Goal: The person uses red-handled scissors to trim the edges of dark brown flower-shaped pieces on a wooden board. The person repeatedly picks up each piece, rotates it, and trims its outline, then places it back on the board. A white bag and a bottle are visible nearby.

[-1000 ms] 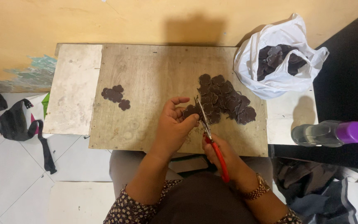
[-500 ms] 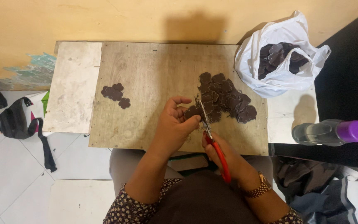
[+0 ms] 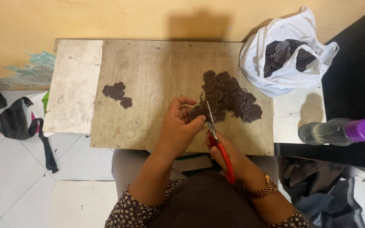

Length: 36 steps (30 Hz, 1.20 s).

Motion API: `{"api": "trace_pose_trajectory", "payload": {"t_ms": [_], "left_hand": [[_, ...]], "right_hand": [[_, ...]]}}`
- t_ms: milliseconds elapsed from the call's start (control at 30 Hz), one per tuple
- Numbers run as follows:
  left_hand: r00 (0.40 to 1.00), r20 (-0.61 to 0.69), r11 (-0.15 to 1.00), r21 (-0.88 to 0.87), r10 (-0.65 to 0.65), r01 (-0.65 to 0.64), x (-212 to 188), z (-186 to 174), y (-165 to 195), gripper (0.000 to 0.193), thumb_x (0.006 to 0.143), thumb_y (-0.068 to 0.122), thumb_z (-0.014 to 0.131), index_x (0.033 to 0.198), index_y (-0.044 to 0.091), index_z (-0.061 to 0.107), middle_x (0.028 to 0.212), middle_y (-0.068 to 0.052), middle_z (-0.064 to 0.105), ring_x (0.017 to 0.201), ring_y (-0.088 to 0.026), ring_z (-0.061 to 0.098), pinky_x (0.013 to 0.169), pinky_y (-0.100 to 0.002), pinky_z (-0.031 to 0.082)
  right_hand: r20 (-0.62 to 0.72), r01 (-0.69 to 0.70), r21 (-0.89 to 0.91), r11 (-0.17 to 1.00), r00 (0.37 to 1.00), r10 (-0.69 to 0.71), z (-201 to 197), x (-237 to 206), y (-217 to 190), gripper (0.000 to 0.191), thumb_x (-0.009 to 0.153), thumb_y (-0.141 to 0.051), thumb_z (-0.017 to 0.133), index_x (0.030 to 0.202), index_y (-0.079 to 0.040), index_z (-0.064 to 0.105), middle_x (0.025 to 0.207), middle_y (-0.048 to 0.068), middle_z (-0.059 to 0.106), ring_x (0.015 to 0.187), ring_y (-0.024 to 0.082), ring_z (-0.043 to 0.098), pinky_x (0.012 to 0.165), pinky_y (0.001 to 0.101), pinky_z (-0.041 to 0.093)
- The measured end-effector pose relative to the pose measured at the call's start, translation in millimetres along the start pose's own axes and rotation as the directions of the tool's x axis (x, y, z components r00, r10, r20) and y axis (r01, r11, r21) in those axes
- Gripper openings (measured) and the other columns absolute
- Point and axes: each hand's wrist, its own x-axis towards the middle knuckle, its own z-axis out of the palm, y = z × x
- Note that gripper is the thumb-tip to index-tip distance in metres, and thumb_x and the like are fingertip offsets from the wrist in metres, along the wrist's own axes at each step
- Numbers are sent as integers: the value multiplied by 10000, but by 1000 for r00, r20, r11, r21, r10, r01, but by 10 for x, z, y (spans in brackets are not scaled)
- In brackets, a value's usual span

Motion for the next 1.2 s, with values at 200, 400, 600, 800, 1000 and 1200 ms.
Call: {"api": "trace_pose_trajectory", "payload": {"t_ms": [200, 400, 600, 800, 1000, 1200], "left_hand": [[1000, -1, 1000, 27, 0, 0, 6, 11, 42, 437, 861, -5, 701, 1246, 16, 496, 944, -62, 667, 805, -92, 638, 643, -221, 515], [1000, 9, 998, 54, -30, 29, -5, -25, 29, 472, 844, -6, 709, 1259, 31, 488, 946, -74, 693, 806, -94, 657, 668, -220, 537], [1000, 21, 1000, -4, 17, -17, 24, -30, -58, 462, 843, -26, 709, 1245, 19, 485, 965, -74, 686, 822, -89, 651, 689, -215, 536], [1000, -16, 999, 34, 7, -7, 32, -23, -77, 454, 835, -19, 709, 1234, 25, 499, 952, -61, 683, 806, -81, 646, 663, -207, 522], [999, -22, 1000, 14, 25, -25, 16, 10, -44, 427, 859, -3, 705, 1228, 25, 494, 966, -70, 686, 819, -78, 652, 681, -210, 534], [999, -21, 999, -6, 32, -32, 24, 19, 20, 398, 864, 3, 697, 1193, 31, 474, 967, -74, 692, 822, -83, 661, 693, -214, 546]], "right_hand": [[-20, 8, -22, 1000, 1000, -8, -15, 3, -42, 386, 1030, -452, 518, 1089, -71, 540, 888, 14, 527, 813, 119, 493, 732, 281, 478], [-20, -99, 22, 995, 995, 100, 1, -6, 23, 383, 1010, -456, 514, 1068, -80, 559, 854, 7, 512, 763, 121, 475, 677, 285, 459], [11, 38, 40, 998, 999, -39, 1, -4, 24, 398, 1020, -469, 533, 1070, -74, 532, 881, 1, 484, 791, 119, 452, 697, 288, 452], [4, 32, 11, 999, 999, -32, -10, 19, -11, 419, 1015, -480, 552, 1057, -64, 525, 872, 6, 488, 784, 124, 461, 691, 287, 456], [24, 21, 39, 999, 999, -21, -23, 9, -21, 450, 1007, -498, 530, 1113, -61, 537, 909, 4, 514, 794, 118, 482, 697, 279, 467], [28, -39, 39, 999, 999, 38, -10, 19, -2, 434, 1001, -479, 528, 1103, -58, 548, 869, 6, 509, 763, 118, 477, 665, 282, 461]]}}
